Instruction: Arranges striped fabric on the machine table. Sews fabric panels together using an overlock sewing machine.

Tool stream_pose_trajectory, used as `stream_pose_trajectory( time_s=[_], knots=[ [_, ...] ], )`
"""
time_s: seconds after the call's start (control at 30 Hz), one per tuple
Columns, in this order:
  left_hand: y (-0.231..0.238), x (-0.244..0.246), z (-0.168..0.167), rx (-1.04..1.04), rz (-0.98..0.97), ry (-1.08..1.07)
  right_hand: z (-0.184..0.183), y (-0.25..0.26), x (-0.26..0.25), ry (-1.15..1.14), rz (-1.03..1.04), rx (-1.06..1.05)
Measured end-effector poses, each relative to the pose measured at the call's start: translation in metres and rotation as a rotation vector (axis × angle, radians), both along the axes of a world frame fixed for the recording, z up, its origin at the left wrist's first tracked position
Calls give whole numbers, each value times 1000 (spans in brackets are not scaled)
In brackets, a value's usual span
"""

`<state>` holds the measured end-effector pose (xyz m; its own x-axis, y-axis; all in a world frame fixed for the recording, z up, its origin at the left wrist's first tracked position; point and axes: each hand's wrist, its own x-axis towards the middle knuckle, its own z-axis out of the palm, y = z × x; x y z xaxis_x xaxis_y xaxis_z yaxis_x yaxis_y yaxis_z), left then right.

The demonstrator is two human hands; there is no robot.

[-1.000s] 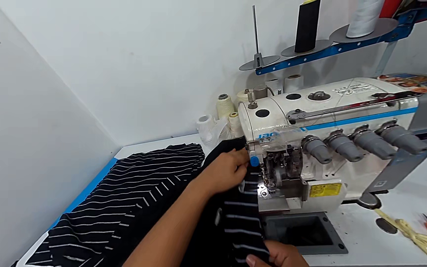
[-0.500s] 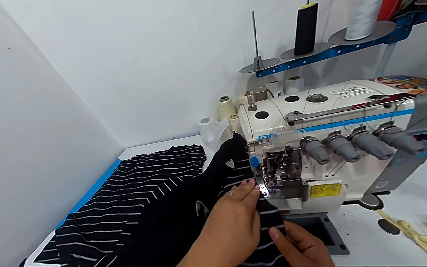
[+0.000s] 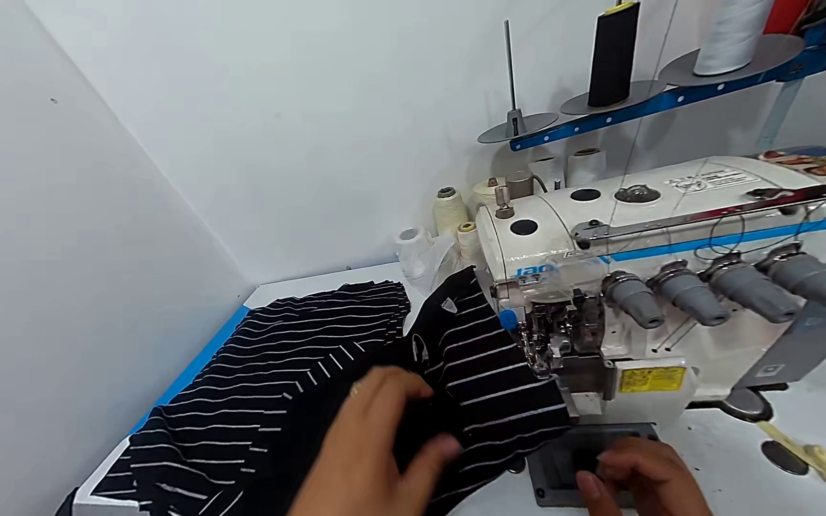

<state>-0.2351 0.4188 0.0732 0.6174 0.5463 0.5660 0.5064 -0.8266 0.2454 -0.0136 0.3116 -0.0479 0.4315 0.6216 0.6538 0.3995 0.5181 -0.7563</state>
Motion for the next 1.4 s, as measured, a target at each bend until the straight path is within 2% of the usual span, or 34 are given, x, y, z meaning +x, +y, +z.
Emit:
stream_pose_trajectory(
  time_s=[0.07, 0.13, 0.2, 0.3, 0.43, 0.57, 0.67, 0.73, 0.8, 0.9, 0.97, 1.1, 1.17, 1.27, 1.4],
  knots=[
    [-15, 4, -20, 6, 57, 1, 8, 0, -8, -38, 84, 5],
    [-4, 5, -33, 107, 81, -40, 15, 1, -19, -47, 180, -29],
    [22, 3, -32, 202, 66, -11, 17, 3, -26, -50, 220, -48],
    [52, 1, -21, 235, -70, 93, 24, 4, -31, -35, 259, -80],
    [80, 2, 18, 155, -468, 132, 41, 6, -38, 75, 409, -197],
    [98, 28, 72, -127, -882, 207, 71, 11, -51, 221, 535, -252],
    [94, 54, 99, -279, -963, 355, 83, 12, -60, 314, 465, -226],
    [90, 67, 107, -389, -935, 462, 85, 9, -60, 416, 455, -209],
    [86, 75, 108, -445, -822, 549, 80, 1, -54, 541, 484, -199],
    [79, 80, 85, -428, -649, 489, 60, -7, -40, 618, 525, -185],
    [75, 82, 63, -410, -576, 417, 42, -10, -30, 490, 391, -189],
    [74, 84, 37, -371, -483, 319, 14, -5, -5, -30, -9, -183],
    [74, 86, 31, -368, -446, 269, 13, -3, 5, -128, -26, -217],
    [73, 89, 27, -424, -345, 284, 16, -3, 13, -152, 55, -228],
    [71, 88, 32, -551, -261, 381, 13, -11, 6, -12, 147, -165]
  ],
)
